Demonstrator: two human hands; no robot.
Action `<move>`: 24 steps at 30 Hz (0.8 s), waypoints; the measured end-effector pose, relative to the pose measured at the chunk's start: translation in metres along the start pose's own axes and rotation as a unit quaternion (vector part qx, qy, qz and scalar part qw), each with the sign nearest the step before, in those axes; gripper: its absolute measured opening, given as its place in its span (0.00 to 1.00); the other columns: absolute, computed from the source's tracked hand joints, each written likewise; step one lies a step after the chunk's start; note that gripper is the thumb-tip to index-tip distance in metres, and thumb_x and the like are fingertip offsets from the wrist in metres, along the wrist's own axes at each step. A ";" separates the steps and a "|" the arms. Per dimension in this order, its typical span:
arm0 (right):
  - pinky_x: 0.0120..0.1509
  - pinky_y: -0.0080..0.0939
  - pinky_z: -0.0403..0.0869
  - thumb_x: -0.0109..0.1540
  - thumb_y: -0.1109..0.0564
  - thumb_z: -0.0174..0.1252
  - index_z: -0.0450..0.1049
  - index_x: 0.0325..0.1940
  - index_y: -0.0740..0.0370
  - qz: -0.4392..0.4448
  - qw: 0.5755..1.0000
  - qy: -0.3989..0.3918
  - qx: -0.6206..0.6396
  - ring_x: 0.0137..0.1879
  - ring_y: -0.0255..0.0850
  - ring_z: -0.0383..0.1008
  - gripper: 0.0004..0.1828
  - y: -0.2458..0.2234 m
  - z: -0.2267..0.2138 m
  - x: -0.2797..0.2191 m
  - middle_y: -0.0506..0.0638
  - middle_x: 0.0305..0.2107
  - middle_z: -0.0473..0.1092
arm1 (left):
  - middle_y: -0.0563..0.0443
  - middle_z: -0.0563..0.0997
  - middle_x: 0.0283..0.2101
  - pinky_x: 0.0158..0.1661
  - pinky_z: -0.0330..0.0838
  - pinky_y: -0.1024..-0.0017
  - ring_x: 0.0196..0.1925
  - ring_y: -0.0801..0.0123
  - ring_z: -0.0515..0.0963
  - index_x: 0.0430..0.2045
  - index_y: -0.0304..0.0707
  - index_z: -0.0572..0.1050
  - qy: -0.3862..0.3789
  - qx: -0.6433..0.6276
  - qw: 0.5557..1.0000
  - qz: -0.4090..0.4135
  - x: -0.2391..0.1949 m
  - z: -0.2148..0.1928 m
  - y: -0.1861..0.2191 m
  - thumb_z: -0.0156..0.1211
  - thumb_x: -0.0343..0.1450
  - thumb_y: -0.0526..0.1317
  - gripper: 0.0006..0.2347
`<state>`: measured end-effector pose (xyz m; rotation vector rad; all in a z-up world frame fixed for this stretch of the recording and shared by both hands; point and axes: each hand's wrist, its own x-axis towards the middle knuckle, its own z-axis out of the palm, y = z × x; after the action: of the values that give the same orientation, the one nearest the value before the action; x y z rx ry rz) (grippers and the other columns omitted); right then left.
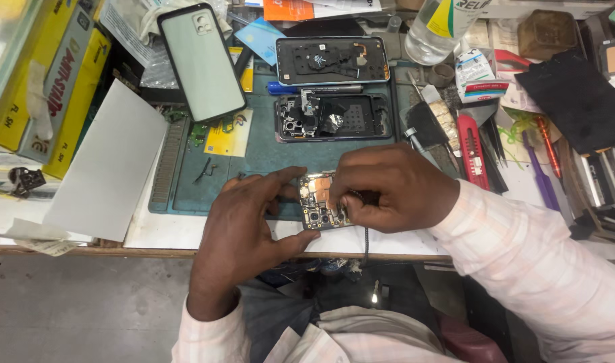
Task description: The person handles a disassembled smartphone, removes the battery, and uses tweezers to adjust small internal components and connectors. The person then repositions the battery and continues to manipulate internal parts with tweezers.
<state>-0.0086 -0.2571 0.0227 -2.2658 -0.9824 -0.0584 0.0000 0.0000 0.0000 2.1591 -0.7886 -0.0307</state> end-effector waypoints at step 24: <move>0.35 0.44 0.73 0.59 0.61 0.62 0.76 0.38 0.57 -0.038 0.999 0.037 -0.002 0.32 0.44 0.74 0.04 0.000 -0.003 0.001 0.49 0.29 0.71 | 0.53 0.86 0.36 0.43 0.70 0.63 0.30 0.65 0.80 0.54 0.40 0.75 0.008 0.002 1.000 0.003 0.001 0.001 -0.001 0.79 0.51 0.45 0.34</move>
<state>-0.0074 -0.2583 0.0257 -2.2135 -1.0294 -0.1773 0.0014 -0.0008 -0.0013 2.1582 -0.7853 -0.0083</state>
